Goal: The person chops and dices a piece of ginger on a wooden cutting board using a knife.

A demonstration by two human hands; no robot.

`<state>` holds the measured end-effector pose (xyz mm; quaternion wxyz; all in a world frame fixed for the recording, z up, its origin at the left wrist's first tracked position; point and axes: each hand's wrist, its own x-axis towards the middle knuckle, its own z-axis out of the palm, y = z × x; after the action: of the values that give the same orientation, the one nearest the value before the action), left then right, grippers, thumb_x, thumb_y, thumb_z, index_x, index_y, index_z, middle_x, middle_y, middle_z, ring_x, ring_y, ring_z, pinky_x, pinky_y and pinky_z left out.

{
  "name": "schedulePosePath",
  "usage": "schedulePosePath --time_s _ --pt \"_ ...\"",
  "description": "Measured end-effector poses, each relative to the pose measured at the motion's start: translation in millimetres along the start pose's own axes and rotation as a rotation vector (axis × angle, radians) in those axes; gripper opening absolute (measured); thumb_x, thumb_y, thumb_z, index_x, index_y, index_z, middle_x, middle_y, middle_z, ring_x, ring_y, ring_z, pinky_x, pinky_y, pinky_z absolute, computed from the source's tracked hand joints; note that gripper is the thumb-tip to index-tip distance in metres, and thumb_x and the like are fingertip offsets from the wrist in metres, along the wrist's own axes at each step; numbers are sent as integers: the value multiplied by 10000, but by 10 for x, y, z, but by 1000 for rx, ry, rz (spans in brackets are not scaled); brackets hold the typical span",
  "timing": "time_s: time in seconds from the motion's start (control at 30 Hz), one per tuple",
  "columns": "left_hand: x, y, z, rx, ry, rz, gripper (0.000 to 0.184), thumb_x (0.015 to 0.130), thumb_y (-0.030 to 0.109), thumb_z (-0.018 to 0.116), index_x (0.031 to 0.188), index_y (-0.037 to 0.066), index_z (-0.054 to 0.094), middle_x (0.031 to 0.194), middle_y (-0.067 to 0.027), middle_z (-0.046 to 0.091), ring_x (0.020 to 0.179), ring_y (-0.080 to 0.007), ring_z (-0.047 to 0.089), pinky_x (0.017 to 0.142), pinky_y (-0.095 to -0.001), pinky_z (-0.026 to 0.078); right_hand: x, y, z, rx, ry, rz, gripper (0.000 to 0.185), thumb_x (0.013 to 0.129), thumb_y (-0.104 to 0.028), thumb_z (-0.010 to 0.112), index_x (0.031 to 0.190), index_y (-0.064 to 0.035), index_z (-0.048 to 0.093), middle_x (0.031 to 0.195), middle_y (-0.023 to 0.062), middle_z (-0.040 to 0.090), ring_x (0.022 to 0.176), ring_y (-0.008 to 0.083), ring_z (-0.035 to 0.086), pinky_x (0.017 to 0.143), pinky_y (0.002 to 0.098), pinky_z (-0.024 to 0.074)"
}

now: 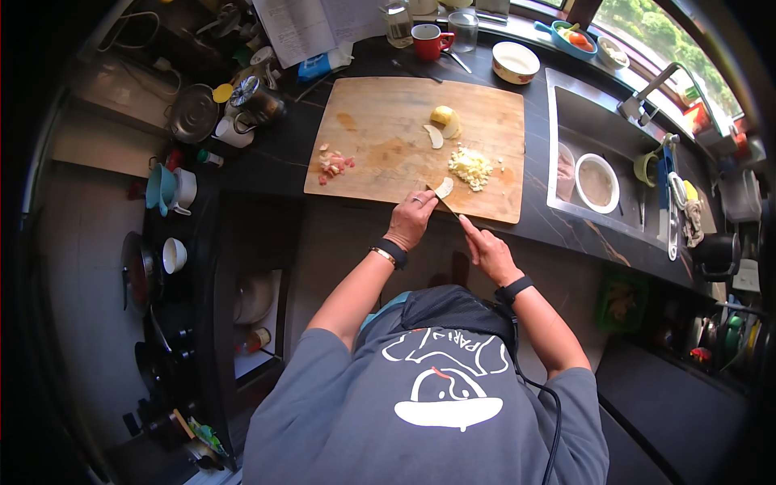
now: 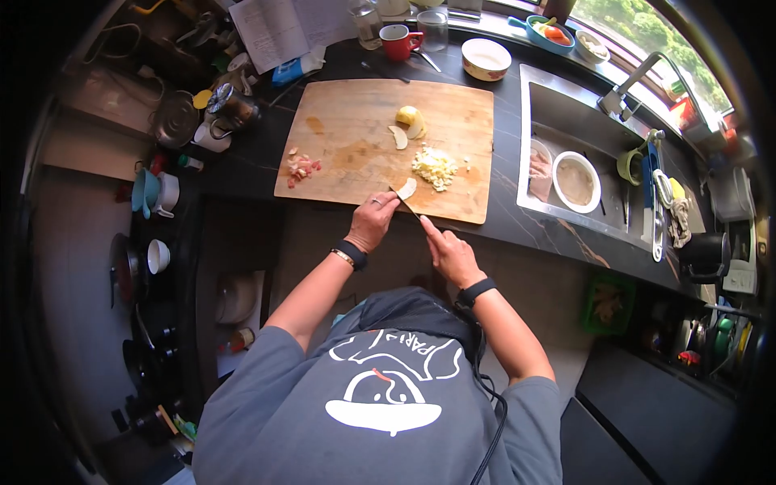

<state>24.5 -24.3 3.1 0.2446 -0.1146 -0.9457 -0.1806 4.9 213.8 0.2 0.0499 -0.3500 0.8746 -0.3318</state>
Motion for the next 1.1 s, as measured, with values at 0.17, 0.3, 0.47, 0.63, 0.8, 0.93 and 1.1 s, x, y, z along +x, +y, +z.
schedulePosePath --time_s 0.17,0.3,0.47,0.63,0.8,0.93,1.1 --pt "-21 -4 -3 3 -1 -7 212 822 21 654 1028 60 687 1064 -66 678 980 -251 643 786 -343 568 -281 112 -227 87 -23 -8 557 939 -77 598 1453 -260 483 717 145 549 642 331 599 612 441 502" --pt "-35 9 -9 11 -10 -39 209 841 33 660 1046 66 679 1057 -61 668 946 -263 648 769 -349 569 -431 97 -508 195 -16 -26 499 938 -5 575 1422 -111 521 829 158 626 699 294 614 675 364 504" --pt "-96 -49 30 -32 34 -12 196 849 53 644 1044 59 660 1097 -73 644 931 -266 644 720 -342 570 -259 -70 -506 167 22 -44 524 939 -37 584 1442 -158 495 778 152 594 673 315 605 651 402 508" --pt "-72 -45 6 -20 1 -23 156 863 62 668 1018 67 663 1051 -74 657 925 -272 654 761 -356 565 68 -120 -212 54 12 -64 527 961 -139 588 1459 -261 464 757 157 579 657 348 617 601 453 520" --pt "-56 -44 9 -4 10 3 180 837 31 649 1015 55 663 1064 -78 661 950 -271 650 781 -353 568 176 -96 -53 2 -37 -55 520 973 -173 571 1469 -264 443 766 169 584 648 367 622 592 472 524" --pt "-55 -33 3 -8 5 -5 219 811 3 640 1026 35 662 1085 -92 660 968 -278 646 798 -355 565 238 -70 47 -44 -44 -51 527 979 -194 564 1479 -273 422 779 175 589 640 380 625 584 484 525" --pt "-74 -27 8 -11 9 -5 210 827 5 645 1035 24 661 1079 -96 658 968 -282 645 813 -355 558 159 -47 35 -25 -59 -22 546 969 -190 575 1482 -286 417 776 168 582 631 376 621 580 483 522"
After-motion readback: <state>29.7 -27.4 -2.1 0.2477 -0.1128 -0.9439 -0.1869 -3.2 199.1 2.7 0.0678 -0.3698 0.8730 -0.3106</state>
